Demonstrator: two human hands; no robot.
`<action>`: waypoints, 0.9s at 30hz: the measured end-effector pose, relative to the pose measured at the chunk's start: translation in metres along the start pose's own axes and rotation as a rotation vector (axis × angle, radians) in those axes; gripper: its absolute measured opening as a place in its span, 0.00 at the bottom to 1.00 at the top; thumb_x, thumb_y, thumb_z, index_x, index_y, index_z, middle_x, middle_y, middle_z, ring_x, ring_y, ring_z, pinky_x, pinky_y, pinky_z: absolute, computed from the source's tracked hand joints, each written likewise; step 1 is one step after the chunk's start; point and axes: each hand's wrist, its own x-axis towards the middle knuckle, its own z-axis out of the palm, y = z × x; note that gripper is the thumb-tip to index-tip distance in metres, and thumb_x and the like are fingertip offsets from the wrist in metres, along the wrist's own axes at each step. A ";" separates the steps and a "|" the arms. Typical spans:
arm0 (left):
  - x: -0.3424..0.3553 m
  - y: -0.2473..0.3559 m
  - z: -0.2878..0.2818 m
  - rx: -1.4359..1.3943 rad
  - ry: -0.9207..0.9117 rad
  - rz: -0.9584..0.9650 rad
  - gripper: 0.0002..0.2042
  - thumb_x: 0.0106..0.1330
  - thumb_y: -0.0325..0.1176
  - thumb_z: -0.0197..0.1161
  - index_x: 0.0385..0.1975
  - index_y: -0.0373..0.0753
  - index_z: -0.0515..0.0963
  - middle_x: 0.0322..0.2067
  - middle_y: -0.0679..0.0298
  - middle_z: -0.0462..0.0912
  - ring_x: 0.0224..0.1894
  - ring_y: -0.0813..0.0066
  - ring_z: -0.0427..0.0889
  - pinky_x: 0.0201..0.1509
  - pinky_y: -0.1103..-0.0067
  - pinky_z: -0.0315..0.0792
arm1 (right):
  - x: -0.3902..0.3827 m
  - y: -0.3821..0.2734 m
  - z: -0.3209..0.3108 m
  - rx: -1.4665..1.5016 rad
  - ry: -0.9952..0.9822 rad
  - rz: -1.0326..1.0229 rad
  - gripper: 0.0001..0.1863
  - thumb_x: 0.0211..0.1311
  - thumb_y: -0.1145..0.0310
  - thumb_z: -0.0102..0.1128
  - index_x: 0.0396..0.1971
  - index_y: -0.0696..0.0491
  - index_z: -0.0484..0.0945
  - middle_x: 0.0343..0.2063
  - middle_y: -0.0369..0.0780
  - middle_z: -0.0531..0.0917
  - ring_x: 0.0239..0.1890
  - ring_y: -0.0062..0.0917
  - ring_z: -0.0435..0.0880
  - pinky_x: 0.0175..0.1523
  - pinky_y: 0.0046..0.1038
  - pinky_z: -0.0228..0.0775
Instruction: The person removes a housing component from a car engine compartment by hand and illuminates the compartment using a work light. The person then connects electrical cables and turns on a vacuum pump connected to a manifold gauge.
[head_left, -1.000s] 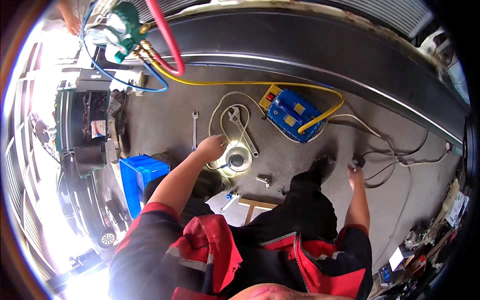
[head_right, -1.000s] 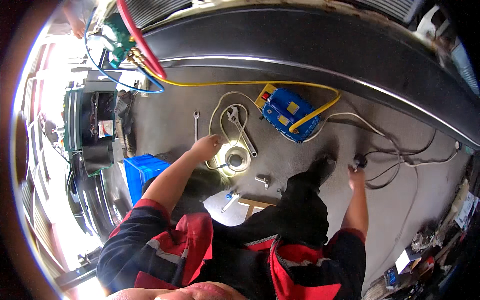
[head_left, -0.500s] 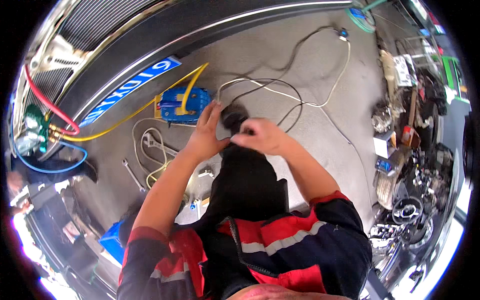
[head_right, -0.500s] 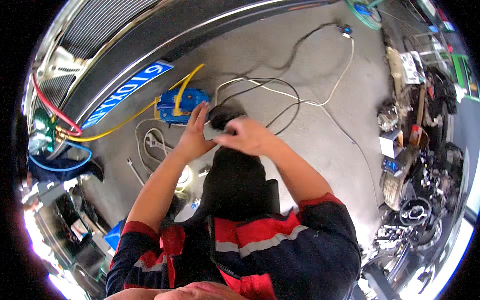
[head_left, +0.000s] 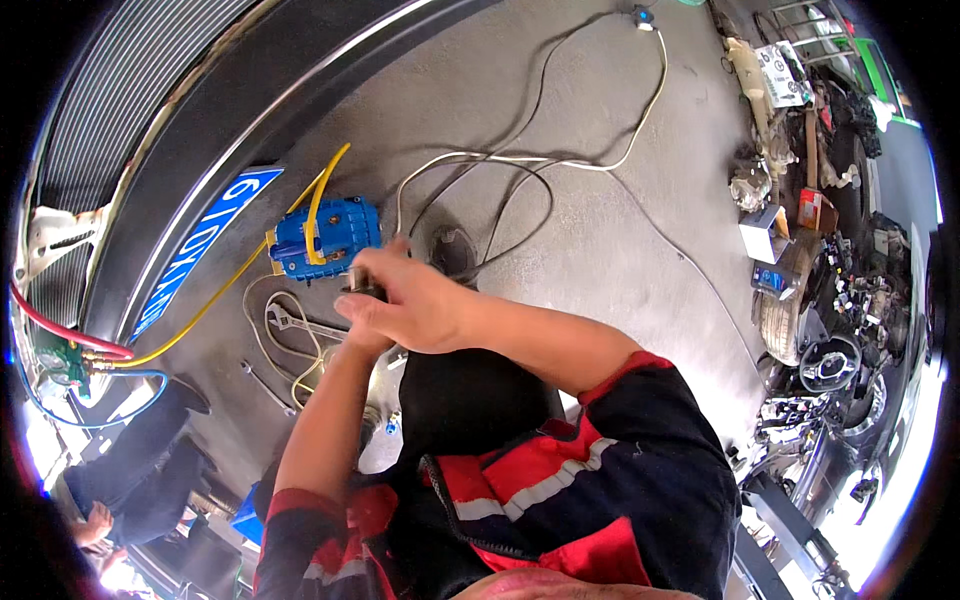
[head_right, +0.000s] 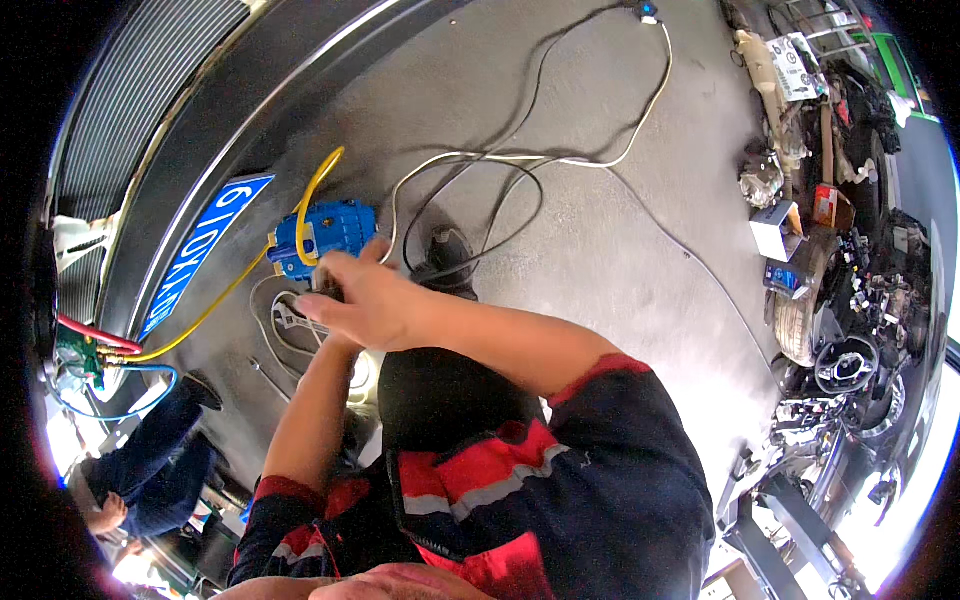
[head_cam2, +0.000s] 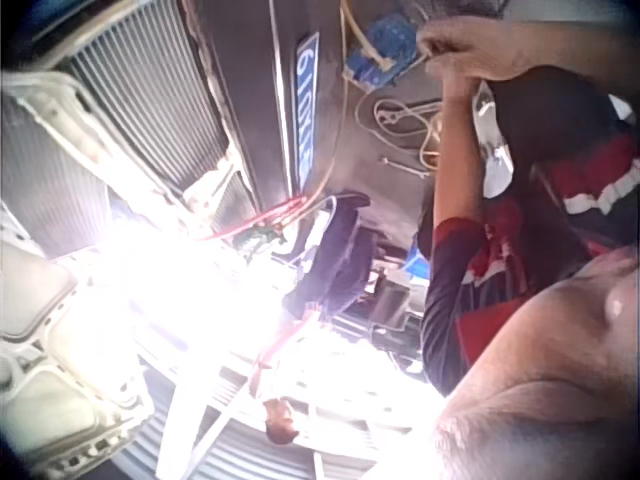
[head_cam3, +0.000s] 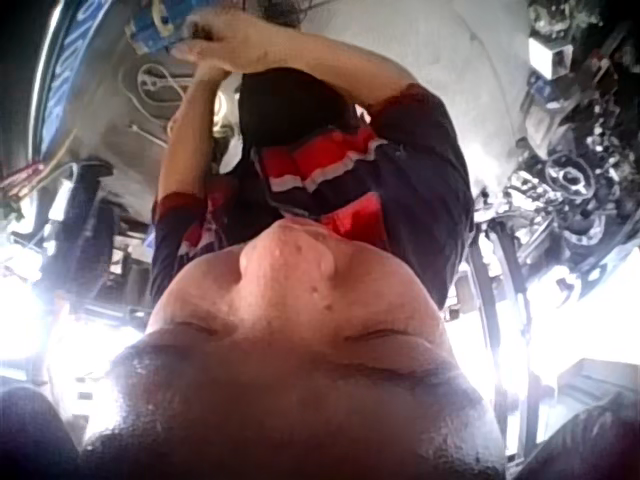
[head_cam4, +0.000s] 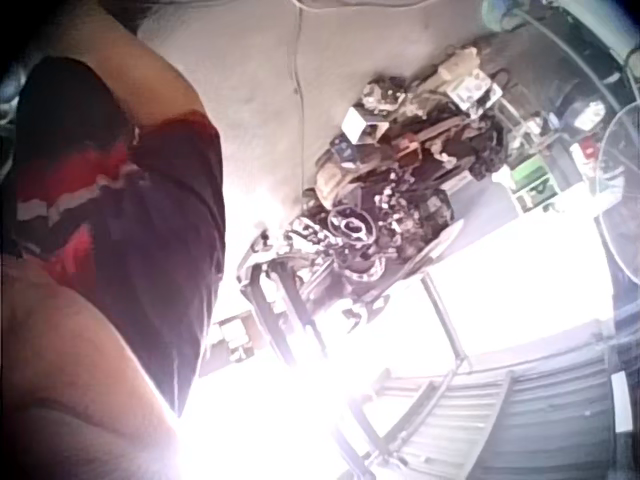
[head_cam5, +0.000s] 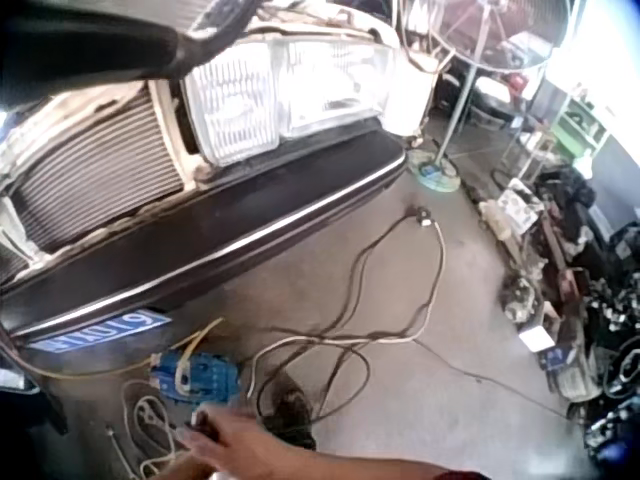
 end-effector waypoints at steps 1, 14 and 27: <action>0.002 0.010 0.002 -0.037 -0.029 0.072 0.10 0.61 0.29 0.62 0.41 0.35 0.75 0.31 0.61 0.78 0.38 0.70 0.78 0.42 0.73 0.72 | 0.005 0.008 0.006 0.252 0.003 -0.143 0.15 0.66 0.58 0.54 0.36 0.57 0.70 0.30 0.40 0.76 0.34 0.21 0.72 0.42 0.27 0.66; -0.111 0.065 -0.166 -0.575 0.356 0.440 0.09 0.71 0.39 0.51 0.34 0.41 0.72 0.15 0.72 0.55 0.19 0.81 0.55 0.26 0.82 0.49 | 0.030 0.304 -0.122 -0.411 0.436 0.737 0.19 0.63 0.59 0.55 0.47 0.57 0.76 0.41 0.48 0.83 0.45 0.37 0.81 0.51 0.33 0.72; -0.125 0.074 -0.176 0.462 0.650 -0.235 0.14 0.56 0.28 0.56 0.42 0.29 0.77 0.32 0.55 0.81 0.35 0.66 0.79 0.42 0.73 0.70 | -0.049 0.328 -0.089 -0.827 0.003 0.797 0.29 0.65 0.43 0.39 0.39 0.53 0.81 0.39 0.47 0.84 0.45 0.45 0.82 0.55 0.44 0.69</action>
